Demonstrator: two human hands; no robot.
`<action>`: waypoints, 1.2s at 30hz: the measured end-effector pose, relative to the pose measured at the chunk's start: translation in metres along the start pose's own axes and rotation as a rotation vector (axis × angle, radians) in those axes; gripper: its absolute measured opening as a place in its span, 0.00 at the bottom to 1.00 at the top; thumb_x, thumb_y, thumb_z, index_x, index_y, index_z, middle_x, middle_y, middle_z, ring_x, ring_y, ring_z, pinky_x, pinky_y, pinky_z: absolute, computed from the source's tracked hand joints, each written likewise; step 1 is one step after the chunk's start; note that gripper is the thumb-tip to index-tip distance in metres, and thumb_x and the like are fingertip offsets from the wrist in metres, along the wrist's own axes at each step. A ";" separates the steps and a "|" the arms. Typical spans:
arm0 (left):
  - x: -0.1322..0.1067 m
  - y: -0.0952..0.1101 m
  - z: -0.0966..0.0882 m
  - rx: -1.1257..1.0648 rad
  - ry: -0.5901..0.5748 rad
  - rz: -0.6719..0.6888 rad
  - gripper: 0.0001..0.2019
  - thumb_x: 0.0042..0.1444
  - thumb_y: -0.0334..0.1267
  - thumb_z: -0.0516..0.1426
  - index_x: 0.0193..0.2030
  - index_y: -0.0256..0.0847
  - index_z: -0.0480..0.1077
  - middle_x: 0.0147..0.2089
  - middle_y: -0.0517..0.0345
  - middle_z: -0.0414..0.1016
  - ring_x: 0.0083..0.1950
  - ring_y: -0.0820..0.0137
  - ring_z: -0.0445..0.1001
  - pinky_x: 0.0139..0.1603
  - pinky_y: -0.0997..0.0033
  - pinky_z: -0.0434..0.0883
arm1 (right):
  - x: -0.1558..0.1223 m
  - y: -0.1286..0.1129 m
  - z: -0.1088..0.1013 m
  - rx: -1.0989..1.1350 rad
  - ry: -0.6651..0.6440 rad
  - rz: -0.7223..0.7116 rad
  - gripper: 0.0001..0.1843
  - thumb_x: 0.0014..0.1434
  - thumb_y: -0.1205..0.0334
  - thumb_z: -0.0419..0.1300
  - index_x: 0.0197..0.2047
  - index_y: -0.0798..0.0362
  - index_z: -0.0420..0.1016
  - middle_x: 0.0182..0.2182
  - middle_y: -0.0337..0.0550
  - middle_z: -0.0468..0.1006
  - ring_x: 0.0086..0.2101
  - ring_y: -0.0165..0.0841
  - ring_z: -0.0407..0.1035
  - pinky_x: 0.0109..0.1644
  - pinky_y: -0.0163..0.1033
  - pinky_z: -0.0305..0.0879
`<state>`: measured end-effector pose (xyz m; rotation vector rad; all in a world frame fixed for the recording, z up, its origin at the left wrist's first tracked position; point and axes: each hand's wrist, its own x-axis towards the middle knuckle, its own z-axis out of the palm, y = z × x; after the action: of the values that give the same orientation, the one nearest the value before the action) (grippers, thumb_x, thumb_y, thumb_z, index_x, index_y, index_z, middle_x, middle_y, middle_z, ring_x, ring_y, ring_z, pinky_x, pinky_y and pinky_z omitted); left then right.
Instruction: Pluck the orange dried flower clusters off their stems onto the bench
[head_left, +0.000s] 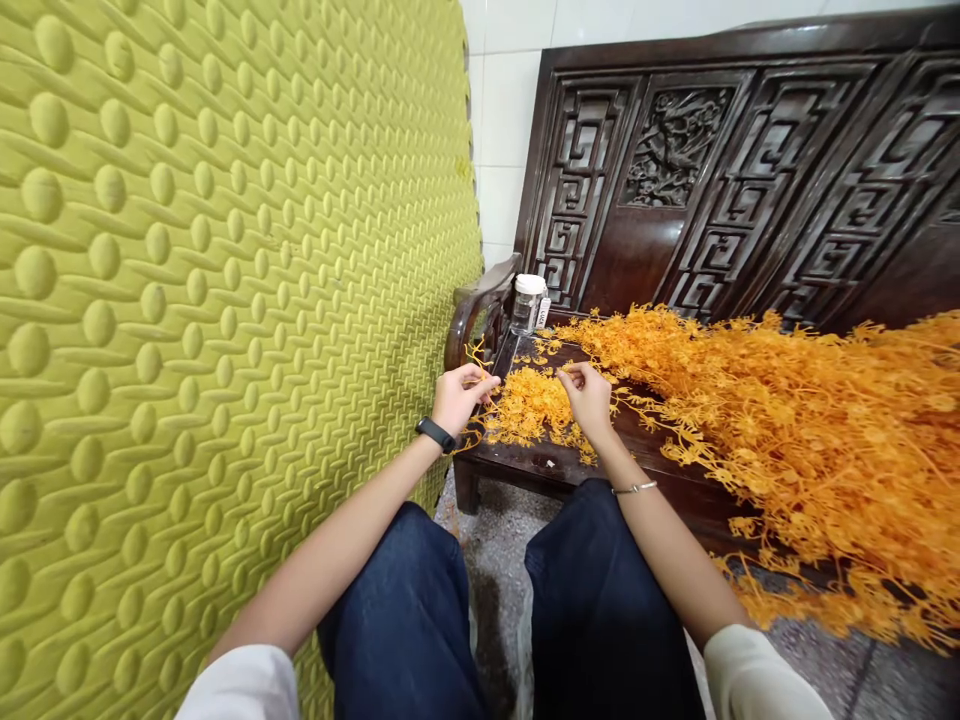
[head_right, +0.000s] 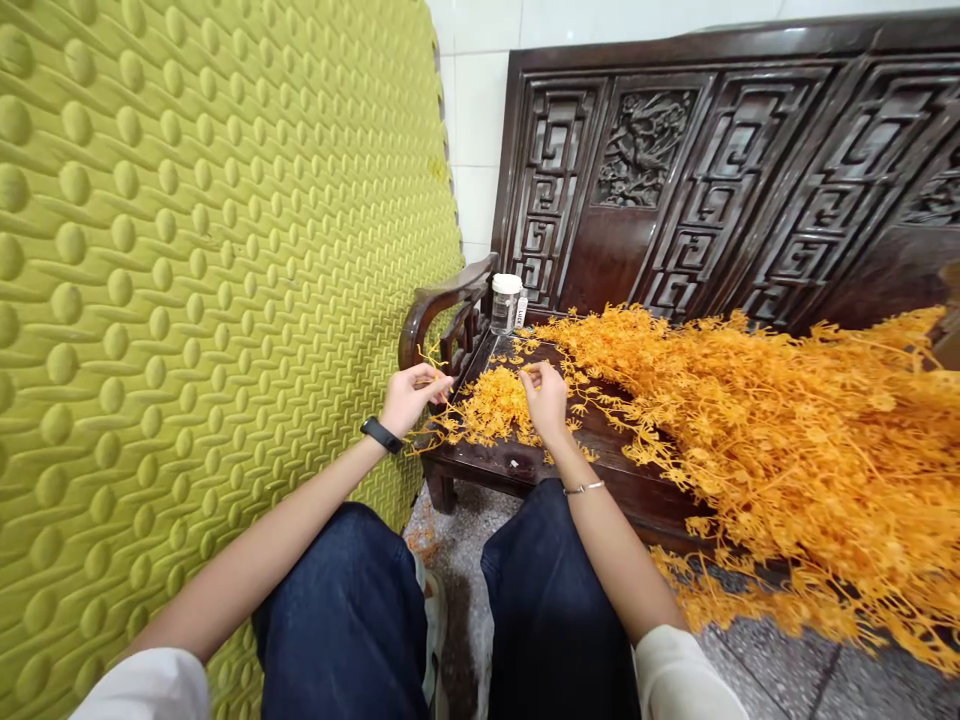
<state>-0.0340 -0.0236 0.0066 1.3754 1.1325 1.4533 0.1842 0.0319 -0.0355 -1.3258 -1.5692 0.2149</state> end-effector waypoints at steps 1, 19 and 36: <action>-0.001 0.001 -0.001 -0.009 -0.008 -0.012 0.15 0.39 0.45 0.64 0.23 0.36 0.67 0.19 0.62 0.70 0.20 0.76 0.68 0.23 0.76 0.66 | 0.006 0.008 0.003 -0.021 -0.012 0.071 0.11 0.52 0.54 0.58 0.28 0.53 0.66 0.25 0.45 0.72 0.26 0.34 0.65 0.34 0.41 0.63; -0.001 0.011 -0.001 -0.004 -0.196 -0.012 0.18 0.42 0.50 0.63 0.27 0.36 0.68 0.21 0.62 0.70 0.18 0.76 0.69 0.21 0.76 0.67 | -0.031 -0.059 -0.008 0.440 -0.628 -0.166 0.15 0.52 0.52 0.62 0.39 0.52 0.77 0.35 0.44 0.78 0.37 0.33 0.71 0.45 0.41 0.66; -0.004 -0.002 0.005 -0.026 -0.476 -0.244 0.26 0.30 0.39 0.70 0.38 0.34 0.68 0.29 0.58 0.77 0.32 0.72 0.75 0.41 0.68 0.69 | -0.043 -0.066 0.000 0.857 -0.471 0.237 0.16 0.43 0.51 0.67 0.30 0.52 0.70 0.25 0.37 0.74 0.28 0.29 0.70 0.37 0.37 0.66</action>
<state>-0.0289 -0.0269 0.0039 1.4104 0.9266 0.8995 0.1369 -0.0276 -0.0147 -0.7833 -1.4107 1.2684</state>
